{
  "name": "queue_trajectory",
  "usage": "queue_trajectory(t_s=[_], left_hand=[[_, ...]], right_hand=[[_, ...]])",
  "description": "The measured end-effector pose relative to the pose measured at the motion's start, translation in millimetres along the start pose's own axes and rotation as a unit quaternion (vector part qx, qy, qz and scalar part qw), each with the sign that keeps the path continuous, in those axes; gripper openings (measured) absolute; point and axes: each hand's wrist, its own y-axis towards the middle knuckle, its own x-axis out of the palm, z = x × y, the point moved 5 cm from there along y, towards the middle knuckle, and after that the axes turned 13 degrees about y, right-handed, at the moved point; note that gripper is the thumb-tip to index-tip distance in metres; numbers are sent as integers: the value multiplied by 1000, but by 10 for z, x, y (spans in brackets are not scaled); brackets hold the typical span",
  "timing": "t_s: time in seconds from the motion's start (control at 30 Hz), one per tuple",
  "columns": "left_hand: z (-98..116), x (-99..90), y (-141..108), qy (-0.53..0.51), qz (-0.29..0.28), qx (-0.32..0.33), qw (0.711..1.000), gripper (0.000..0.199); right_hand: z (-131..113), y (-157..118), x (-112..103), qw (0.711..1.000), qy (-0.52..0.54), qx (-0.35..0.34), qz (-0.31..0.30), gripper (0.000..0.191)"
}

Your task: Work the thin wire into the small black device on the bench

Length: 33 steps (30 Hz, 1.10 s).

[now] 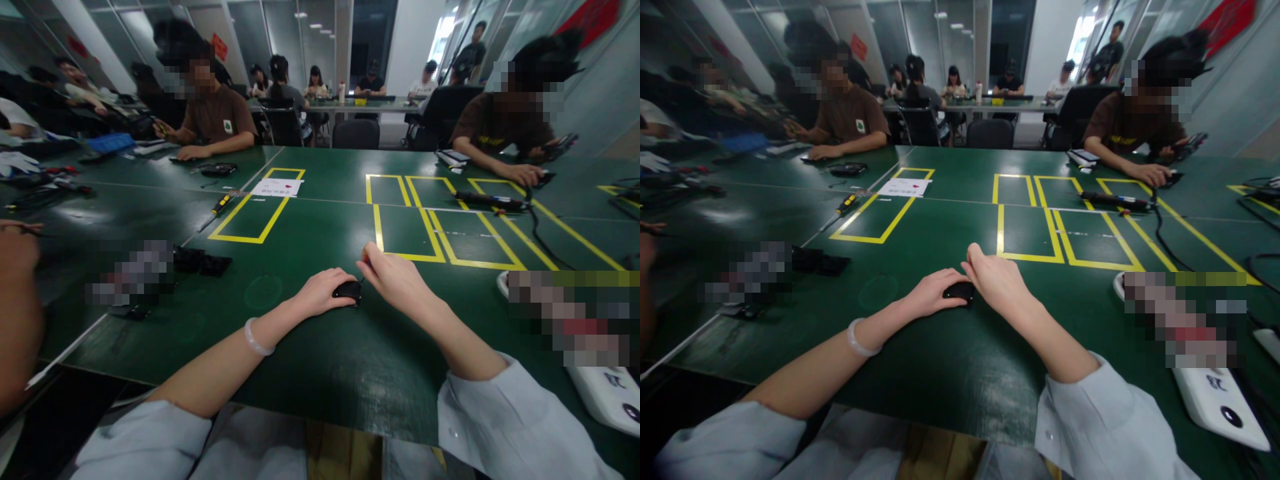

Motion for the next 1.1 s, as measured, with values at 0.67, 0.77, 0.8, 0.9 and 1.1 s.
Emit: queue_trajectory(t_s=[0.67,0.77,0.8,0.9,1.1], left_hand=[[15,-25,3,2,-9,-6,1000,42],[11,-26,4,4,-9,-11,1000,41],[10,-24,5,4,-9,-11,1000,42],[6,-20,5,2,-10,-12,1000,42],[-6,-1,5,6,-11,-7,1000,42]], right_hand=[[26,13,-8,998,-54,16,12,21],[32,12,2,998,-56,9,16,20],[29,7,3,998,-54,4,19,20],[7,-11,-4,998,-46,-9,29,20],[-25,-23,4,999,-40,-20,8,21]])
